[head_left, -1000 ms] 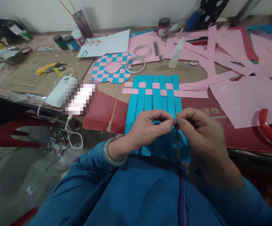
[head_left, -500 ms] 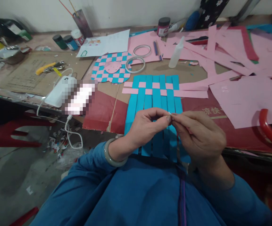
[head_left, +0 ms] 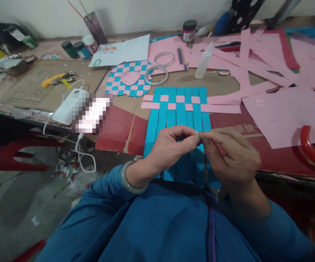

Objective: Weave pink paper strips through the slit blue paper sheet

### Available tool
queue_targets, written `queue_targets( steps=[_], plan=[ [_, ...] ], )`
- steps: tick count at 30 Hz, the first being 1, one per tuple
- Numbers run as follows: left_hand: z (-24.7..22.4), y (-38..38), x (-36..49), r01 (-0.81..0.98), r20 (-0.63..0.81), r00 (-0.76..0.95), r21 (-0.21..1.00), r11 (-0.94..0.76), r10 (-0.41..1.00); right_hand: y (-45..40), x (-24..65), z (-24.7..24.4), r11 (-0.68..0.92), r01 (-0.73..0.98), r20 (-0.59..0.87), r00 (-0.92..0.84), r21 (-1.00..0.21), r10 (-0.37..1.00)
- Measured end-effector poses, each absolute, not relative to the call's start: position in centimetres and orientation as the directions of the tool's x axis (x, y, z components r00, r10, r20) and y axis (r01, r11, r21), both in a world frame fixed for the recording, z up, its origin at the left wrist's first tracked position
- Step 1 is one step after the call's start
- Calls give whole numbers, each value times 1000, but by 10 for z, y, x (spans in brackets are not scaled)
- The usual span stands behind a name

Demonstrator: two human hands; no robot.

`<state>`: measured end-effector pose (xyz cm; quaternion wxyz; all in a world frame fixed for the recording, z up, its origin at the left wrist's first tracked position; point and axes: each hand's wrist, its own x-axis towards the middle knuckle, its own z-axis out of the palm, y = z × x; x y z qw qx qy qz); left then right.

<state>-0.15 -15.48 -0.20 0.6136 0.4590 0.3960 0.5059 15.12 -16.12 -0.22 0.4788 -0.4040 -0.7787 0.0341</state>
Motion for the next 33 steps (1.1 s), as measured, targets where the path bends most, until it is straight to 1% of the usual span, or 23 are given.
queue_targets(
  steps=[5,14,17,21,25,30,33],
  plan=[
    [-1,-155,-1,-204,-20,157,978,52,987,-162,150,2,645,584,676,-210,-492,706],
    [-1,-155,-2,-184,25,136,983,1,990,-161,153,3,664,545,659,-247,-511,710],
    [-1,-155,-3,-155,39,133,988,-19,990,-163,154,4,648,576,666,-226,-498,711],
    [2,-156,-4,-48,139,111,990,-134,984,-165,154,3,651,622,703,-218,-435,677],
    [6,-158,-3,69,257,77,963,-262,963,-165,153,1,661,641,720,-236,-389,652],
    [5,-158,-4,207,452,109,861,-465,885,-162,154,2,684,630,718,-276,-367,639],
    [4,-157,-5,245,517,134,809,-534,845,-160,156,4,704,621,708,-321,-344,629]
  ],
)
